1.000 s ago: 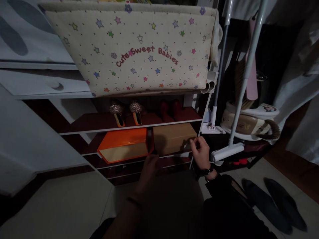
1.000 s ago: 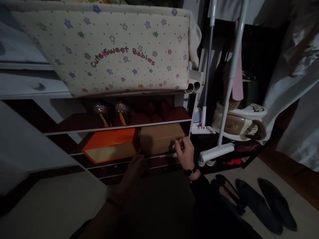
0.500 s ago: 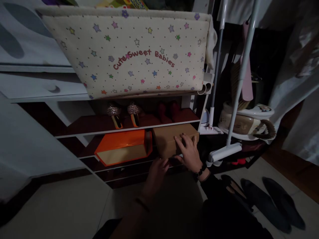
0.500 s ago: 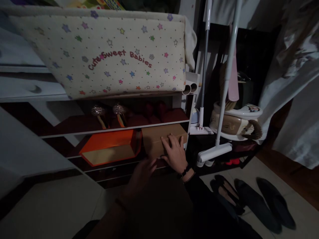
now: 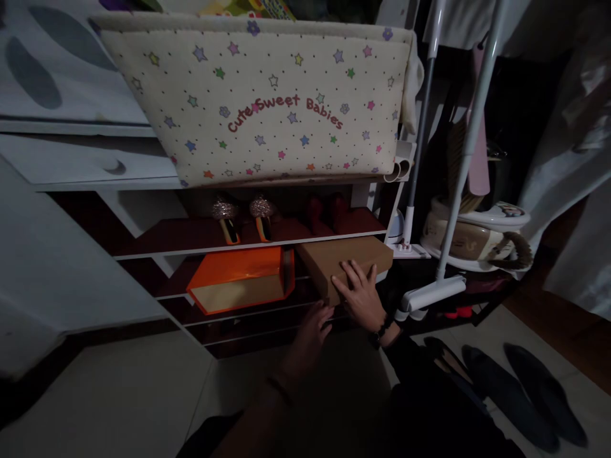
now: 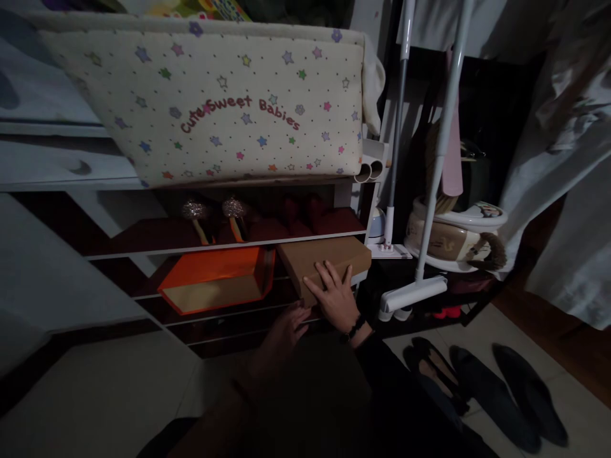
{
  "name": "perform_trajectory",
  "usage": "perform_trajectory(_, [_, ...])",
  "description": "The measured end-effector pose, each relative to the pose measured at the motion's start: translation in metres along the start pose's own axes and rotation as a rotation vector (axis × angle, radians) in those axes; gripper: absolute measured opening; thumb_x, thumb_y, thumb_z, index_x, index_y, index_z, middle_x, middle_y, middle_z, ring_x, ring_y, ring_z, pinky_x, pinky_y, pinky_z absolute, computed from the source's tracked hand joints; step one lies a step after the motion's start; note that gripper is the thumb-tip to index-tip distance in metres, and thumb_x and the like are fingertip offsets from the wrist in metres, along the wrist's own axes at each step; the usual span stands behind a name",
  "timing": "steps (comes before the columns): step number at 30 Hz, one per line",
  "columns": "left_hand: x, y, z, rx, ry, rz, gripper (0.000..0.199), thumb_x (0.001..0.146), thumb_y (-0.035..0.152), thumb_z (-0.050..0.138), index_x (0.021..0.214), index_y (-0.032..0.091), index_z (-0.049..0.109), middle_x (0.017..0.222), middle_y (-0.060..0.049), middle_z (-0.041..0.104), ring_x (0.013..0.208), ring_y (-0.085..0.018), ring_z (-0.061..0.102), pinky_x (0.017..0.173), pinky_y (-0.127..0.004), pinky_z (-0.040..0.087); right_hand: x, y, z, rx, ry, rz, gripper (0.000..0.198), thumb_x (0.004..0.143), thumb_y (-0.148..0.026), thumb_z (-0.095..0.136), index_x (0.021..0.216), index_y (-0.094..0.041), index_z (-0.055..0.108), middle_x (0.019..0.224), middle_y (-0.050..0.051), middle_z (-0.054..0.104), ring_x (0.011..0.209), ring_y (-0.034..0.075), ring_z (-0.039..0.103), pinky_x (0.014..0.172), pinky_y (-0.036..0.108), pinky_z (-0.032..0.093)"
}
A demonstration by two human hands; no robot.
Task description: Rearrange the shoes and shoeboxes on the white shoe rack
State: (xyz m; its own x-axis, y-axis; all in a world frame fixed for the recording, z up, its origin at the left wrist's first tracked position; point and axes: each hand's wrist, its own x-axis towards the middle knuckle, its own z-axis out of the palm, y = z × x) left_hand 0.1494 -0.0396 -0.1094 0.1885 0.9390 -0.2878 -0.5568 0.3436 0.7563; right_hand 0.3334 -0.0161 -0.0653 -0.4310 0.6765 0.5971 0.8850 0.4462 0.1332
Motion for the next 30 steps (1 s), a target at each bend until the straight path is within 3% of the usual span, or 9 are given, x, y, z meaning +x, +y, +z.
perform_trajectory(5, [0.002,0.018,-0.008,0.064,0.027,-0.063,0.042,0.078,0.038,0.077,0.116,0.026,0.064,0.137,-0.016,0.067,0.141,-0.03,0.054,0.113,-0.048,0.038,-0.001,0.003,0.014,0.02,0.076,0.027,0.072,0.088,-0.016,0.07,0.154,-0.033,0.048,0.163,0.017,0.042,0.155,0.038,0.03,0.117,0.083,0.015])
perform_trajectory(11, [0.005,0.055,-0.016,-0.124,0.168,0.053,0.027,0.082,0.024,0.069,0.107,0.024,0.059,0.121,-0.012,0.068,0.106,-0.023,0.07,0.095,-0.04,0.052,-0.013,0.002,0.028,0.021,0.158,0.018,0.065,0.086,-0.018,0.073,0.147,-0.033,0.055,0.159,0.016,0.045,0.152,0.038,0.032,0.117,0.083,0.017])
perform_trajectory(17, [0.013,0.066,-0.004,-0.182,0.196,0.039,0.011,0.086,0.023,0.064,0.096,0.022,0.058,0.117,-0.011,0.066,0.1,-0.022,0.069,0.089,-0.039,0.055,-0.003,0.003,0.025,0.006,0.087,0.032,0.077,0.079,-0.026,0.081,0.151,-0.03,0.051,0.165,0.021,0.035,0.154,0.043,0.028,0.112,0.088,0.013])
perform_trajectory(23, [0.01,0.078,0.0,-0.311,0.255,0.053,0.002,0.09,0.024,0.06,0.089,0.022,0.059,0.116,-0.012,0.067,0.108,-0.023,0.067,0.1,-0.044,0.053,0.005,-0.001,0.033,0.012,0.063,0.046,0.079,0.08,-0.026,0.084,0.151,-0.033,0.051,0.164,0.02,0.038,0.154,0.043,0.029,0.11,0.089,0.013])
perform_trajectory(25, [0.006,0.085,-0.002,-0.332,0.286,0.071,0.008,0.093,0.024,0.057,0.086,0.022,0.057,0.11,-0.011,0.068,0.108,-0.022,0.067,0.105,-0.046,0.052,0.003,-0.002,0.035,0.02,0.079,0.027,0.077,0.08,-0.026,0.083,0.15,-0.034,0.052,0.163,0.019,0.04,0.153,0.043,0.03,0.111,0.088,0.014])
perform_trajectory(30, [-0.007,0.095,-0.012,-0.325,0.318,0.073,0.012,0.095,0.023,0.055,0.083,0.021,0.055,0.107,-0.012,0.071,0.107,-0.023,0.069,0.106,-0.047,0.051,-0.011,-0.012,0.022,0.031,0.096,-0.028,0.077,0.08,-0.023,0.081,0.15,-0.041,0.052,0.16,0.016,0.04,0.149,0.043,0.033,0.111,0.087,0.017])
